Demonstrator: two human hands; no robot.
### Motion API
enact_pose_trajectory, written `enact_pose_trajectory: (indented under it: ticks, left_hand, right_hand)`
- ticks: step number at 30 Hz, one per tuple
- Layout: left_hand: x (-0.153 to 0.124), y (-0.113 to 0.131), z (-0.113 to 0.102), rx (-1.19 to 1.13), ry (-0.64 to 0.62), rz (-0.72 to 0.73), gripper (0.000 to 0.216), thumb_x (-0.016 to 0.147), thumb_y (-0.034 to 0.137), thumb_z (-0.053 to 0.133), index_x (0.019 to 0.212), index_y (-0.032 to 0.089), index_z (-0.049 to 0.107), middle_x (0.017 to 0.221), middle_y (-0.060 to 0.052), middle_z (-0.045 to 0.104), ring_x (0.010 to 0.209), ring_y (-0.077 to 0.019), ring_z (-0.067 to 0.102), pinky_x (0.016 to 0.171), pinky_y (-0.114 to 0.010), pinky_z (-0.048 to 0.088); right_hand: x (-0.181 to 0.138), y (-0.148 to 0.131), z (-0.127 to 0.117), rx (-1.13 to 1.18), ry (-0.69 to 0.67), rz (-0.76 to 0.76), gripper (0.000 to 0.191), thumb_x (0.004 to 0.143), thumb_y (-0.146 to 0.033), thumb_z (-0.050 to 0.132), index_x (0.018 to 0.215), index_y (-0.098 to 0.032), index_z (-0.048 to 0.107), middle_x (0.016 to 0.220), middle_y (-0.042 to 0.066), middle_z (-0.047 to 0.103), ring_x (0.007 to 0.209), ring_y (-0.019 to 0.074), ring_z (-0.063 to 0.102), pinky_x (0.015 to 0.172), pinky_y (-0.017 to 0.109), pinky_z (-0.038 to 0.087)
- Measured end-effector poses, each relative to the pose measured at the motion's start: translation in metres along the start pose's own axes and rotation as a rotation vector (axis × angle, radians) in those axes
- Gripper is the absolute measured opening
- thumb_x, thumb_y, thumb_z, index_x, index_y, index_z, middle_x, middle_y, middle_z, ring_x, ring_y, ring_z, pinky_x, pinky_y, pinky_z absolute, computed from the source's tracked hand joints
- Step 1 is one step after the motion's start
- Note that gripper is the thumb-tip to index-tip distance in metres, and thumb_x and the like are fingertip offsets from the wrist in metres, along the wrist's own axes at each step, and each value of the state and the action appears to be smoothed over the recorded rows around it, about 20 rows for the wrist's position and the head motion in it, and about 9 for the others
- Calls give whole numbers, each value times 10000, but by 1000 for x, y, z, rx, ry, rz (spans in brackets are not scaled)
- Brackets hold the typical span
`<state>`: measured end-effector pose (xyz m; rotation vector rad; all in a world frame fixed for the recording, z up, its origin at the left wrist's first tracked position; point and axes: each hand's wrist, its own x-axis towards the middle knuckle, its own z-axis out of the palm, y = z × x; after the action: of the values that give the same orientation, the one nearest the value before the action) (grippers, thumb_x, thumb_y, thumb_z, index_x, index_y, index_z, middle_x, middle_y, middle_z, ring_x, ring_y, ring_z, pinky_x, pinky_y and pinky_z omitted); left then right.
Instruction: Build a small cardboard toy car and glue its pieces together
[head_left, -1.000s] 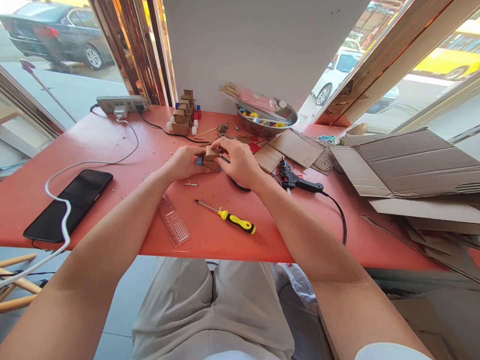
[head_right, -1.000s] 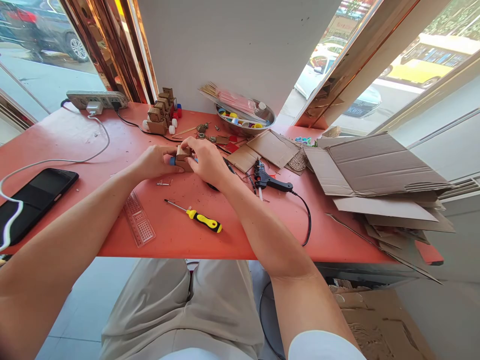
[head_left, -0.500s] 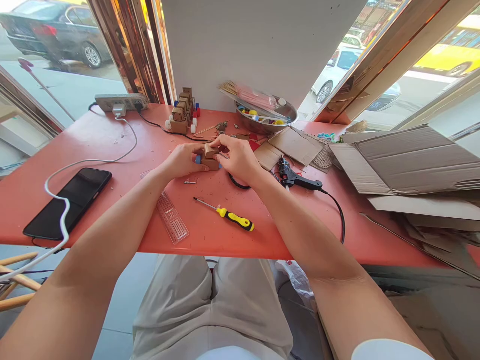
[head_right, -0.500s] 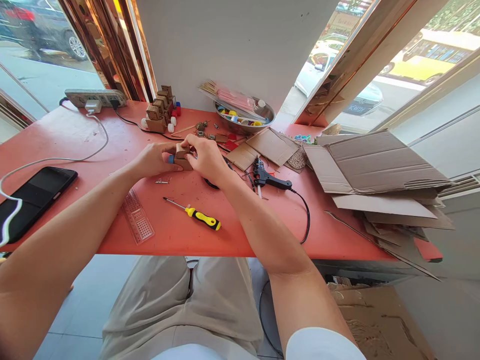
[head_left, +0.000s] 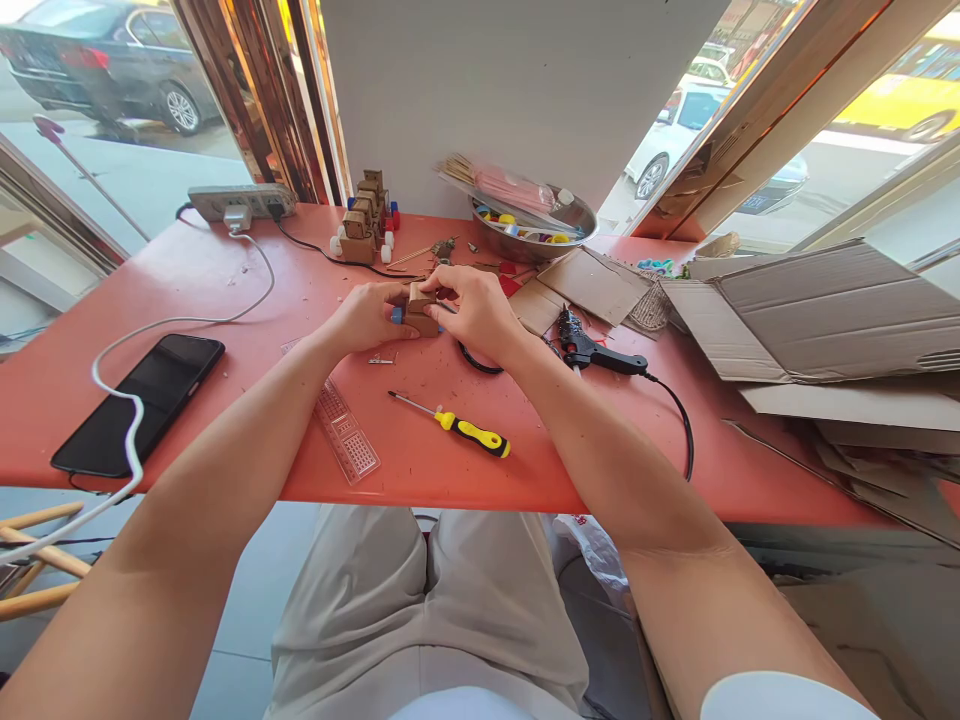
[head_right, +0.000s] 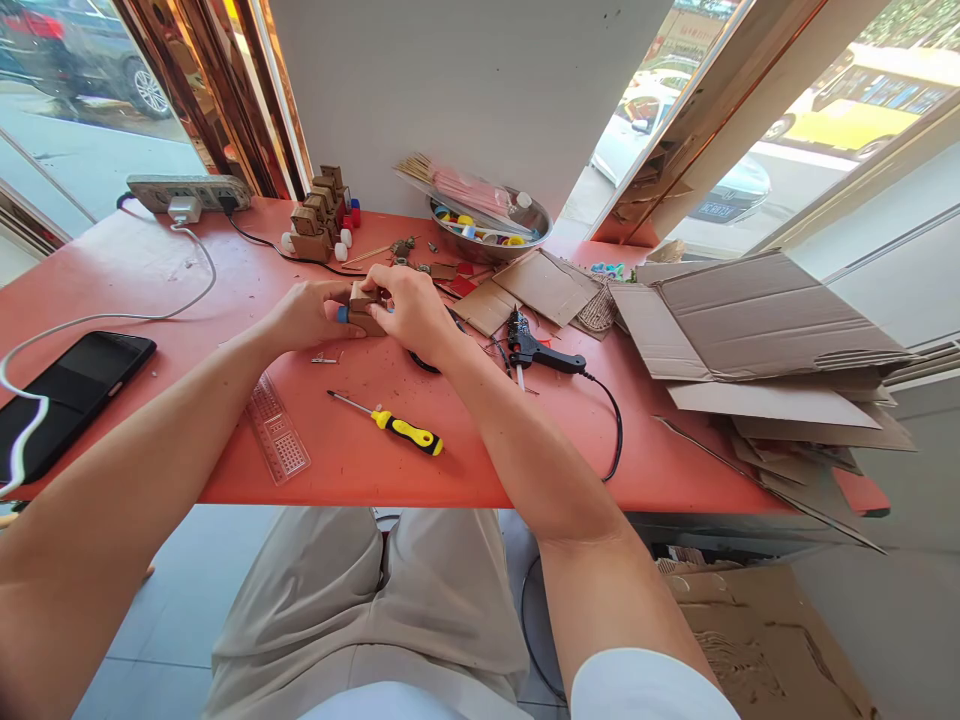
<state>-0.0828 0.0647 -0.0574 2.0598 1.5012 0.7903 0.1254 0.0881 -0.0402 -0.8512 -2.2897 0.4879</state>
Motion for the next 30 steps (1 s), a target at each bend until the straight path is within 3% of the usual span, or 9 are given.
enact_pose_trajectory:
  ticks: [30]
  left_hand:
    - [0,-4,3,-11,14,11,494,640,445,813,1074,210,840,1078,-12,857,1027,-287,743,980,-369,558]
  right_hand:
    - [-3,8,0,-10,2,-27,166,860,-202,702,1020,-216,744,1044,70,810,972,255,712,922,391,566]
